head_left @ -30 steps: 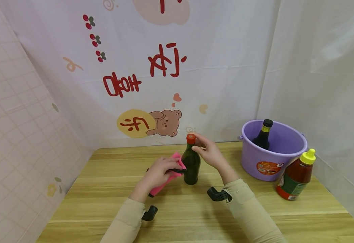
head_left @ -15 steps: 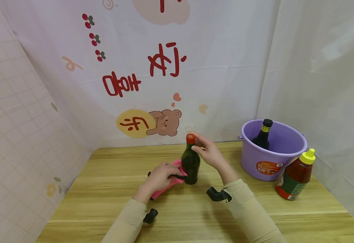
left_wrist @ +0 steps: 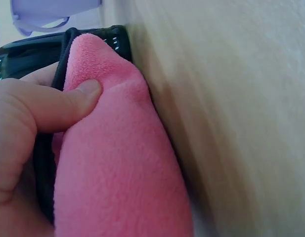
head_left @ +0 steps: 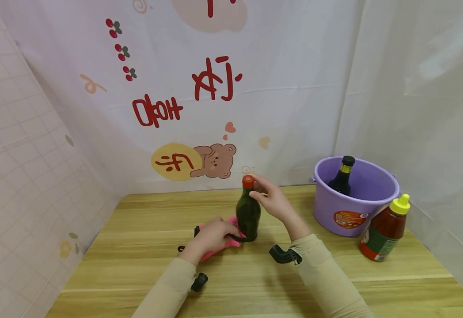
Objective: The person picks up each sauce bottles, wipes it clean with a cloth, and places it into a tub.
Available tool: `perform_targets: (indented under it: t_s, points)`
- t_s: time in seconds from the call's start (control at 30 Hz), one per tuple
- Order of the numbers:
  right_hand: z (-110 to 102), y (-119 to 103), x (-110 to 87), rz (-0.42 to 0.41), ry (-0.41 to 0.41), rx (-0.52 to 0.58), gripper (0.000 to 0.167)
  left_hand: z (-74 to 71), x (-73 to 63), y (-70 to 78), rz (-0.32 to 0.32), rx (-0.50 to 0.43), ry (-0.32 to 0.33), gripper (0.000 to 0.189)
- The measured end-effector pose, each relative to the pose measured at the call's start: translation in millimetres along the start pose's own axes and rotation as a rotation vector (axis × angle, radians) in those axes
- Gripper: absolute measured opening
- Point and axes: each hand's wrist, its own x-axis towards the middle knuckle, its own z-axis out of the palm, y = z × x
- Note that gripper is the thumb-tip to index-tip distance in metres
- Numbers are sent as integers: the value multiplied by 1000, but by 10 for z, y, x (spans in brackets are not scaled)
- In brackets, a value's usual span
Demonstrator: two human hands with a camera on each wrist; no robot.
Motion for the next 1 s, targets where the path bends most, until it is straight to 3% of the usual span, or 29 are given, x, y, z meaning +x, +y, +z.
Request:
perform_targets:
  t_s: [0.23, 0.43, 0.57, 0.73, 0.87, 1.0]
  points:
    - [26, -7, 7, 7, -1, 13, 56, -8, 4, 0, -84, -24, -79, 23]
    - [17, 6, 11, -4, -9, 17, 54, -84, -52, -66, -84, -42, -57, 26]
    - [4, -17, -5, 11, -5, 4, 54, -234, -84, -113, -90, -39, 39, 26]
    - [-6, -33, -19, 22, 5, -22, 54, -486, -57, -114, -135, -63, 222, 24]
    - [-7, -29, -18, 21, 2, -15, 54, -683, 8, -29, -115, -97, 349, 25]
    - [-11, -33, -22, 27, -5, -14, 54, -822, 82, 92, -57, -99, 415, 28]
